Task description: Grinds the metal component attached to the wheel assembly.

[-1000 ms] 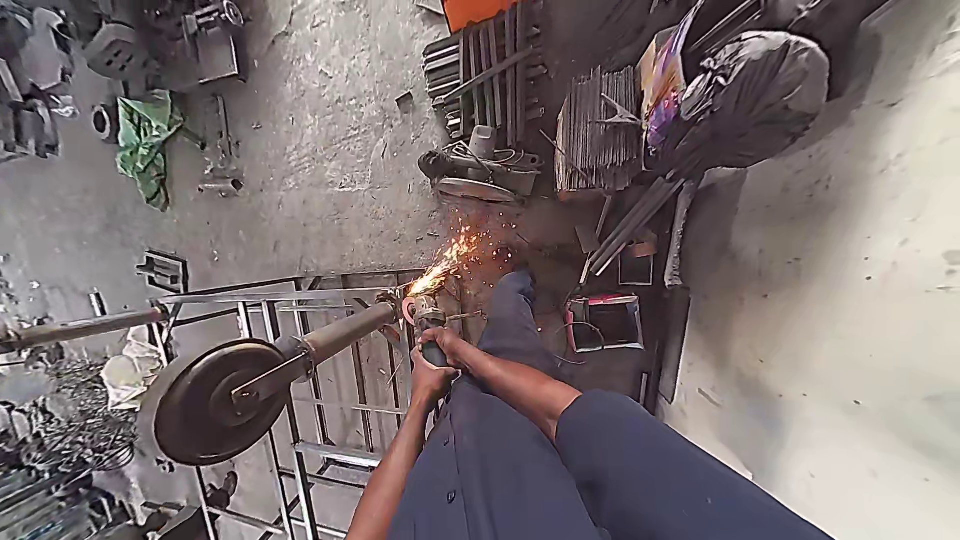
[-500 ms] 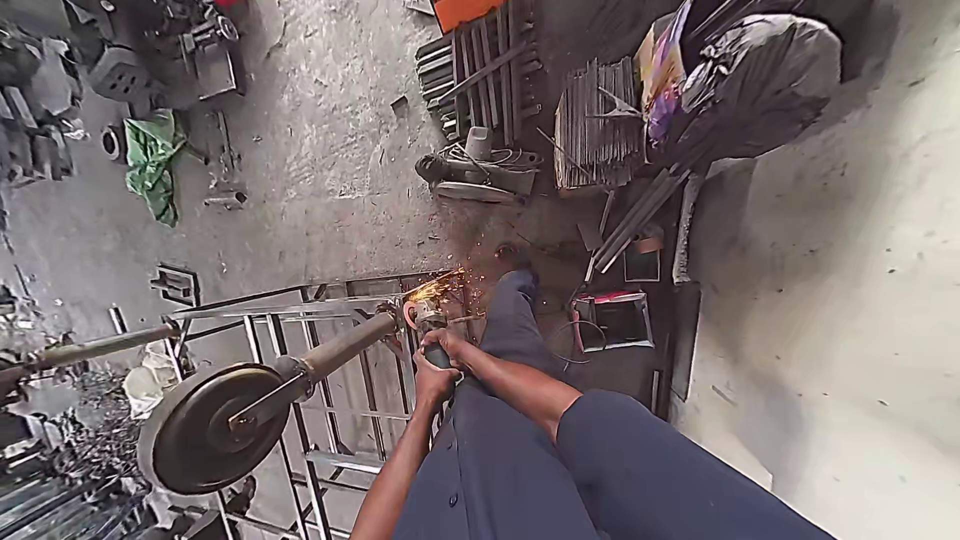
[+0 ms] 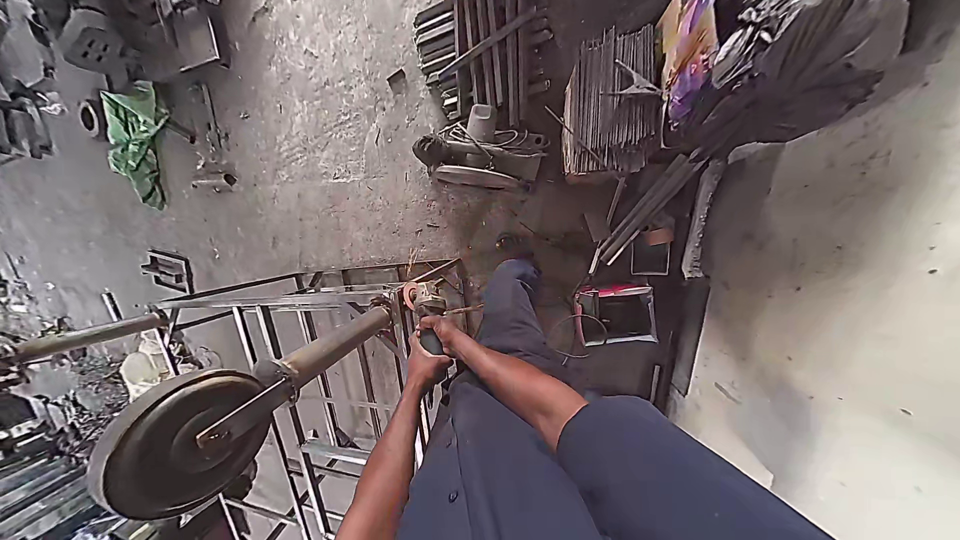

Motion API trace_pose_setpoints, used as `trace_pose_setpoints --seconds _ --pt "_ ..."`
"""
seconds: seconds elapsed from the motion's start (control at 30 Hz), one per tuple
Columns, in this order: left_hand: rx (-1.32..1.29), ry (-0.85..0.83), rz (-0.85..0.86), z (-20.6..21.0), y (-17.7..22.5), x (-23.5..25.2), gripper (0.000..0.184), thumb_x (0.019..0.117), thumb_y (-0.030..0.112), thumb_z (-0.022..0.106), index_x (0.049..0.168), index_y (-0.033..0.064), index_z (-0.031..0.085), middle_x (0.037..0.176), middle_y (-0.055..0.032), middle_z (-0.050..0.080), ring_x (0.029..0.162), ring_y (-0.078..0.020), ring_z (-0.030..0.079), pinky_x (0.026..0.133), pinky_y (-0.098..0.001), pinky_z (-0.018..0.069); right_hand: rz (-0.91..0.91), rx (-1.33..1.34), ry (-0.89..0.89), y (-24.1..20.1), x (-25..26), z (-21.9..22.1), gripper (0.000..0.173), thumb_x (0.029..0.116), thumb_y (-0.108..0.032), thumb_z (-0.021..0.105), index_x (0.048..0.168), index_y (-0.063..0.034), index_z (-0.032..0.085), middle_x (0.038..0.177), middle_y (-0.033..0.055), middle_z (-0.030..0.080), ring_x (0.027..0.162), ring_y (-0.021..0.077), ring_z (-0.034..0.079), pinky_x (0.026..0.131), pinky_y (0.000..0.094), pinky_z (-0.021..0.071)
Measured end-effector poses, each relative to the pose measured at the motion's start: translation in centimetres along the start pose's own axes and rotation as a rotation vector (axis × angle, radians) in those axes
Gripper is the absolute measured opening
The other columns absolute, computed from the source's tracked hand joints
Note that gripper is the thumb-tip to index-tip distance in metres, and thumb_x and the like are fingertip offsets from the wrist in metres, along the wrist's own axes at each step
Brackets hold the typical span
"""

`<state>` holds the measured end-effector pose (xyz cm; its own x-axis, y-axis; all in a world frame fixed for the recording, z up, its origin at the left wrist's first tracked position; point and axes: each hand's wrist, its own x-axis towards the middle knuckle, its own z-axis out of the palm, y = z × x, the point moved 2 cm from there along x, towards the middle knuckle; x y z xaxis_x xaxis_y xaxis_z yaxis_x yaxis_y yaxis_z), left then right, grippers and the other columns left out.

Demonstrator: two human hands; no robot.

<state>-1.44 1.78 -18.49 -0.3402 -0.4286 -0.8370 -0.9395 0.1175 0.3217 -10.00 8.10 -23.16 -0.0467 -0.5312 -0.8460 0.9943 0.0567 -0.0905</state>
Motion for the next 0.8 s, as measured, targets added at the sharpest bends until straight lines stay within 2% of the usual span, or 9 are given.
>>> trace_pose_setpoints --seconds 0.1,0.13,0.27,0.33,0.43,0.5,0.63,0.7,0.8 --pt "0.101 0.004 -0.042 -0.7 1.9 -1.4 0.123 0.0601 0.014 0.092 0.157 0.0005 0.018 0.138 -0.0267 0.057 0.118 -0.0363 0.064 0.098 -0.0534 0.0552 -0.045 -0.030 0.011 0.9 0.9 0.1 0.014 0.0939 -0.016 0.065 0.097 -0.0019 0.066 0.085 0.0086 0.068 0.077 0.0181 0.066 0.073 0.0387 0.0565" --pt "0.146 0.020 -0.020 -0.8 1.4 -1.2 0.121 0.0600 0.017 0.092 0.157 0.0004 0.020 0.135 -0.0264 0.059 0.116 -0.0366 0.065 0.097 -0.0538 0.0555 -0.057 -0.029 0.006 1.2 1.2 0.2 0.015 0.0955 -0.017 0.063 0.097 -0.0021 0.067 0.086 0.0083 0.068 0.077 0.0178 0.066 0.074 0.0386 0.0565" --pt "0.209 0.035 0.061 -1.4 1.0 -0.9 0.121 0.0575 0.021 0.091 0.155 -0.0016 0.023 0.132 -0.0251 0.061 0.113 -0.0337 0.066 0.095 -0.0498 0.0574 -0.087 0.033 -0.010 1.7 1.6 0.3 0.013 0.0897 -0.014 0.067 0.093 -0.0023 0.067 0.084 0.0088 0.068 0.077 0.0183 0.067 0.072 0.0387 0.0571" --pt "0.190 0.025 0.017 -1.5 1.6 -1.3 0.119 0.0610 0.014 0.091 0.157 0.0008 0.021 0.135 -0.0259 0.058 0.116 -0.0349 0.065 0.096 -0.0521 0.0562 -0.106 0.076 -0.013 2.1 1.9 0.4 0.012 0.0877 -0.014 0.068 0.091 -0.0019 0.066 0.081 0.0090 0.069 0.074 0.0184 0.067 0.070 0.0383 0.0576" --pt "0.178 0.036 0.007 -1.5 0.6 -0.6 0.123 0.0586 0.015 0.090 0.158 0.0027 0.019 0.136 -0.0249 0.058 0.116 -0.0337 0.065 0.095 -0.0523 0.0567 -0.125 0.100 -0.027 2.3 1.9 0.6 0.011 0.0849 -0.013 0.068 0.089 -0.0025 0.066 0.079 0.0085 0.068 0.072 0.0181 0.066 0.068 0.0380 0.0570" --pt "0.194 0.050 0.010 -1.5 0.7 -0.9 0.125 0.0577 0.019 0.090 0.159 0.0039 0.018 0.135 -0.0239 0.059 0.115 -0.0335 0.065 0.095 -0.0527 0.0564 -0.135 0.091 -0.046 1.5 0.9 0.8 0.008 0.0863 -0.010 0.067 0.088 -0.0026 0.066 0.080 0.0083 0.067 0.073 0.0171 0.065 0.070 0.0366 0.0566" --pt "0.196 0.055 -0.025 -1.4 2.5 -2.5 0.120 0.0620 0.012 0.089 0.159 0.0035 0.019 0.131 -0.0260 0.061 0.111 -0.0365 0.066 0.092 -0.0542 0.0566 -0.086 0.071 -0.047 0.3 -1.2 1.1 0.008 0.0905 -0.005 0.065 0.096 -0.0005 0.062 0.086 0.0089 0.064 0.076 0.0149 0.062 0.072 0.0331 0.0554" --pt "0.186 0.038 -0.036 -1.3 2.7 -2.2 0.118 0.0618 0.010 0.089 0.157 0.0039 0.020 0.134 -0.0261 0.058 0.112 -0.0355 0.066 0.090 -0.0521 0.0582 -0.084 0.131 -0.009 0.9 0.0 0.9 0.010 0.0871 -0.006 0.067 0.094 -0.0005 0.063 0.081 0.0096 0.066 0.071 0.0171 0.065 0.067 0.0356 0.0564" --pt "0.225 0.038 -0.039 -1.3 3.5 -2.5 0.119 0.0628 0.013 0.090 0.159 0.0052 0.020 0.136 -0.0260 0.058 0.116 -0.0365 0.064 0.095 -0.0539 0.0551 -0.090 0.129 -0.020 1.4 1.2 0.7 0.010 0.0873 -0.010 0.068 0.092 -0.0018 0.065 0.081 0.0095 0.066 0.073 0.0187 0.065 0.069 0.0388 0.0561"
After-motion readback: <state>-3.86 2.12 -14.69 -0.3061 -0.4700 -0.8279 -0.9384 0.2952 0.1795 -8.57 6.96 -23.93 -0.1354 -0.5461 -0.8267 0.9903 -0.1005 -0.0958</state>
